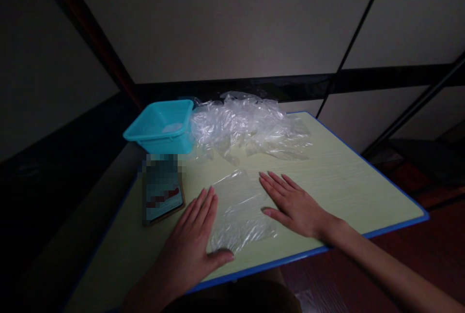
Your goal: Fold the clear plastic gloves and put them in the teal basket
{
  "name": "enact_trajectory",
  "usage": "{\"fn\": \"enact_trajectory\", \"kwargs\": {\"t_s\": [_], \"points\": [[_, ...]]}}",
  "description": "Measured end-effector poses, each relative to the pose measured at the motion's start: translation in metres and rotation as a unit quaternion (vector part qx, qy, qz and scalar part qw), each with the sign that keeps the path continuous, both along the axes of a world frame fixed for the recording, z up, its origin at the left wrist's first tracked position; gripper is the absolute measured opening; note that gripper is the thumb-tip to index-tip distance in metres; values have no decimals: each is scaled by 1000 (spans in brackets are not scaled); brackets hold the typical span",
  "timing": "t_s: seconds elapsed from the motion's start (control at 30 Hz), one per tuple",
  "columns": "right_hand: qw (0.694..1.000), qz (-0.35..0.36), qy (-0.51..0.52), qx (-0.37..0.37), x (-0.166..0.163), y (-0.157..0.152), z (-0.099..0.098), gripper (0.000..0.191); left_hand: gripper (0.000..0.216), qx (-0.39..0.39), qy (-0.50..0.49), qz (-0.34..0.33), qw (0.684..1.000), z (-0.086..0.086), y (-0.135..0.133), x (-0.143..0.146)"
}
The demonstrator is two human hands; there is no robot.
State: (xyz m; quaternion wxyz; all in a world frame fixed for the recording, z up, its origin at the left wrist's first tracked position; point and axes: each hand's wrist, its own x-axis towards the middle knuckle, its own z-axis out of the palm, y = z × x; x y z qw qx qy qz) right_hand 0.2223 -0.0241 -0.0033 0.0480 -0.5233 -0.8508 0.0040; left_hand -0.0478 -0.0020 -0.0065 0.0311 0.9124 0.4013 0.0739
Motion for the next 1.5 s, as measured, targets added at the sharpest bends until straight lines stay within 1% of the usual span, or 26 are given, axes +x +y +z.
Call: {"fn": "enact_trajectory", "kwargs": {"t_s": [0.23, 0.53, 0.63, 0.8, 0.93, 1.23, 1.3, 1.4, 1.5], "points": [[1000, -25, -17, 4, 5, -8, 1, 65, 100, -8, -16, 2, 1000, 2, -1, 0], [999, -22, 24, 5, 4, -8, 2, 64, 101, -4, -34, -9, 999, 2, 0, 0], [999, -25, 21, 2, 4, -8, 1, 64, 101, -7, -28, -6, 1000, 2, 0, 0], [1000, -26, 11, -4, 4, -8, 1, 65, 105, -13, -24, -3, 1000, 2, 0, 1], [1000, -27, 12, -1, 4, -9, 2, 65, 110, 2, -22, -3, 1000, 0, 0, 0], [999, -28, 37, -1, 4, -8, 3, 65, 119, 5, -45, -14, 999, 1, -1, -1], [998, -26, 57, 1, 4, -8, 4, 62, 112, 5, -57, -18, 998, 2, 0, -2], [996, -6, 94, 10, 5, -10, 7, 53, 89, 2, -85, -20, 996, 2, 1, -4], [994, 26, 105, 10, 7, -12, 8, 46, 71, 6, -114, -17, 993, 2, 1, -6]]}}
